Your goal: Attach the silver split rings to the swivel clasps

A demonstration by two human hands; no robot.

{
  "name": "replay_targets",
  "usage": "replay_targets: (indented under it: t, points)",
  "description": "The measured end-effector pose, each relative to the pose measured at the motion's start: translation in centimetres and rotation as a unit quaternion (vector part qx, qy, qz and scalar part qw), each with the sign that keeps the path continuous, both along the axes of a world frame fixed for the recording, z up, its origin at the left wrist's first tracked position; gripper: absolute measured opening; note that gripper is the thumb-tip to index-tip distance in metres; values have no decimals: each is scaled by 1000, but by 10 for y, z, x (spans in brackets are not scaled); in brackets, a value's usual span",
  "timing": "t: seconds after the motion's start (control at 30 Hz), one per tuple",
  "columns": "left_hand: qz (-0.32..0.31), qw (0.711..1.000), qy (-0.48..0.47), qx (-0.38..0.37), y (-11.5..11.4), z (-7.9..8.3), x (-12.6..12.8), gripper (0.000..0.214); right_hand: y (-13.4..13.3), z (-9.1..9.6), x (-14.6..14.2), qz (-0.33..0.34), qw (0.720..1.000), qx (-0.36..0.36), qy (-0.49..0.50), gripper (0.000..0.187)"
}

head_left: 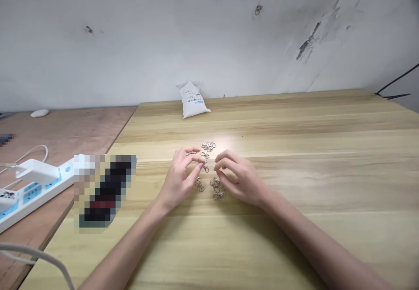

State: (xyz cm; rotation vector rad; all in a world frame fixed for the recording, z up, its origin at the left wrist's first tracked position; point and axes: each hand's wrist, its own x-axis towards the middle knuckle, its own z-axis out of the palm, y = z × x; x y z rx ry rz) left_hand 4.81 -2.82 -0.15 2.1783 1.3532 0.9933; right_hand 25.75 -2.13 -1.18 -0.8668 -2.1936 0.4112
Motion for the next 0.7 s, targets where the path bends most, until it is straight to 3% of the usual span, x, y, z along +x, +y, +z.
replay_targets:
  t: [0.13, 0.37, 0.57, 0.7]
  points:
    - [-34, 996, 15, 77, -4, 5, 5, 13, -1, 0, -6, -7, 996, -76, 48, 15]
    - [-18, 987, 85, 139, -5, 6, 7, 11, 7, -4, 2, -17, 999, -40, -2, 9]
    - [-22, 983, 154, 103, -2, -1, 5, 12, 11, -1, 8, -83, 982, 152, -82, 12]
    - [-42, 981, 182, 50, -3, -3, 3, 14, 1, 1, -3, -46, 954, 269, -125, 16]
